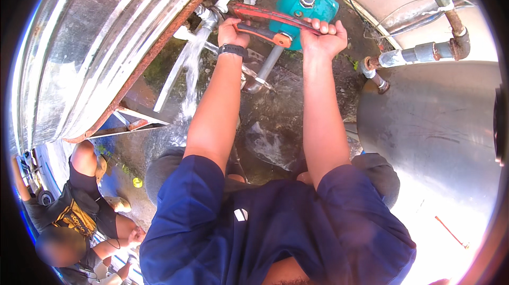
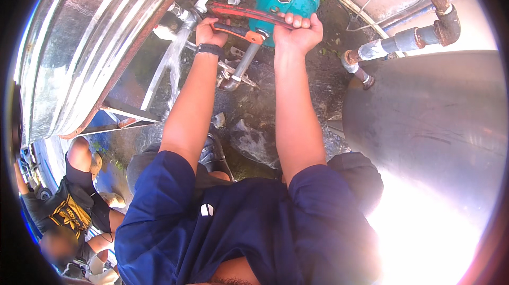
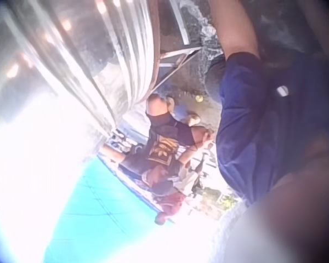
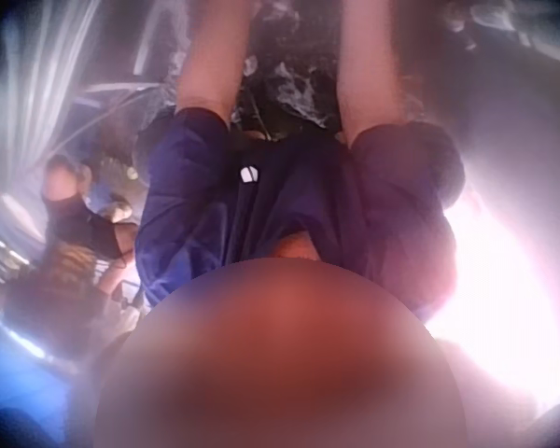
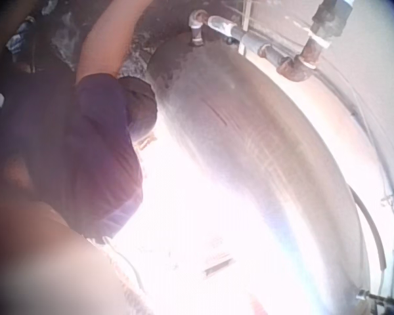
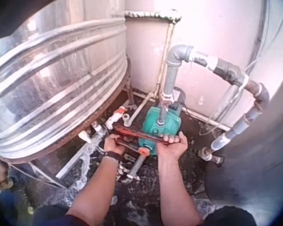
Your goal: The person repairs a leaking pipe assembly by wrapping a fitting with yellow tape, attaching it to the pipe, and tightening the connection with a pipe wrench. The person repeats this process for a second fitting.
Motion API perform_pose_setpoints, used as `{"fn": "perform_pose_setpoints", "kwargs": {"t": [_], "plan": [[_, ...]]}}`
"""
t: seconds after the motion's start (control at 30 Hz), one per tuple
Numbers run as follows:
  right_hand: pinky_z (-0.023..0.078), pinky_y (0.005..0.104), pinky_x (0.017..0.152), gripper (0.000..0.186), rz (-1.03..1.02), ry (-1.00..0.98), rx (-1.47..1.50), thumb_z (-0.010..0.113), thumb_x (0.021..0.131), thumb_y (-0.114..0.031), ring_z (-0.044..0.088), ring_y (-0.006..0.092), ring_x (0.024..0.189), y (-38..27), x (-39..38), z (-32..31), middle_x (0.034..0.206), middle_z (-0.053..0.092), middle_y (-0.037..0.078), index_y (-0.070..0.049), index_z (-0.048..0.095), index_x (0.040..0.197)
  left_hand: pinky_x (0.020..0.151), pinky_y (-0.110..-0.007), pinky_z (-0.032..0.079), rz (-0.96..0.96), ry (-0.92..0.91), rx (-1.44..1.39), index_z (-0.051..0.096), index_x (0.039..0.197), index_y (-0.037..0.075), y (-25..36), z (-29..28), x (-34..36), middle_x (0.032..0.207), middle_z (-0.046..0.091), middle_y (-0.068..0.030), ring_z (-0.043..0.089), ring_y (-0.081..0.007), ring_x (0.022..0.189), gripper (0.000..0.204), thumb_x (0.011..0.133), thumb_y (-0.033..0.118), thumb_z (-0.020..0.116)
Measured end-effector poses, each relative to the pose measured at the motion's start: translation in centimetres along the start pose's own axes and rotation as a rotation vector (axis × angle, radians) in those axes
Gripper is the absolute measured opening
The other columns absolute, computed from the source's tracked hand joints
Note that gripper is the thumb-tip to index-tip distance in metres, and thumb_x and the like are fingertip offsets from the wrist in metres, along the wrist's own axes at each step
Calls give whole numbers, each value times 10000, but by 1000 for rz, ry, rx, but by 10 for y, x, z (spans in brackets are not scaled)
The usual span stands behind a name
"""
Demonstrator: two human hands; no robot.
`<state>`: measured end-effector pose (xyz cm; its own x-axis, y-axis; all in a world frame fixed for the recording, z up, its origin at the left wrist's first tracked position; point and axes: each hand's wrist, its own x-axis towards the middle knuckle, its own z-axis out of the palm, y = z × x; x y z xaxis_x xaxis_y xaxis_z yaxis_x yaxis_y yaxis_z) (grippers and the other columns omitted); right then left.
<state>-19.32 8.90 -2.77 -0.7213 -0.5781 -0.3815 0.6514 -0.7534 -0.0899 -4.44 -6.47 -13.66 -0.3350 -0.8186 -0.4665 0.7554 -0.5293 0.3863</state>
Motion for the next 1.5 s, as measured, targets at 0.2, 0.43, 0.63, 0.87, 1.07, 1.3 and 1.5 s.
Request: {"fn": "perform_pose_setpoints", "kwargs": {"t": [0.2, 0.43, 0.63, 0.87, 1.07, 1.3, 1.5], "plan": [[388, 437, 684, 362, -43, 61, -32, 455, 894, -237, 402, 235, 504, 1, -3, -4, 504, 355, 28, -167, 294, 578, 989, -503, 420, 7, 62, 52, 528, 836, 50, 2, 4, 2, 879, 561, -86, 554, -278, 871, 141, 744, -57, 536], [389, 412, 627, 365, -108, 12, -181, 459, 933, -225, 367, 219, 501, 7, -5, 31, 526, 323, 16, -158, 286, 617, 888, -421, 479, 33, 95, 22, 524, 826, 35, -6, -5, 15, 814, 534, -100, 549, -262, 789, 124, 762, -69, 543], [392, 415, 627, 372, -106, -1, -217, 480, 944, -195, 389, 205, 536, 8, -10, 32, 535, 341, 21, -158, 311, 614, 800, -378, 485, 65, 76, 144, 563, 864, 40, -1, 6, -13, 828, 564, -64, 575, -220, 782, 81, 810, 11, 615], [412, 419, 656, 367, -85, -124, -276, 510, 945, -195, 422, 217, 556, 3, -11, 27, 544, 369, 23, -144, 347, 620, 765, -344, 469, -206, 61, 737, 635, 922, 104, -35, 49, -101, 848, 676, -60, 641, -196, 795, 250, 842, 329, 709], [428, 430, 673, 333, -152, -145, -260, 505, 929, -194, 432, 218, 558, 9, -15, 28, 546, 368, 25, -142, 354, 637, 680, -321, 484, -133, 65, 717, 655, 900, 66, -40, 61, -116, 832, 666, -60, 627, -176, 740, 198, 829, 245, 699], [427, 425, 645, 260, -236, -115, -317, 445, 930, -183, 404, 205, 533, 21, -19, 44, 569, 372, 18, -122, 347, 696, 668, -322, 494, -62, 100, 692, 679, 882, 19, -48, 52, -109, 851, 670, -70, 635, -170, 745, 192, 794, 186, 716], [412, 380, 606, 282, -273, -139, -394, 499, 939, -186, 398, 196, 531, 35, -26, 69, 572, 342, 25, -117, 343, 715, 583, -319, 431, 48, 102, 652, 641, 648, -37, -51, 53, -108, 651, 597, -24, 533, -115, 613, 234, 725, 170, 722]]}}
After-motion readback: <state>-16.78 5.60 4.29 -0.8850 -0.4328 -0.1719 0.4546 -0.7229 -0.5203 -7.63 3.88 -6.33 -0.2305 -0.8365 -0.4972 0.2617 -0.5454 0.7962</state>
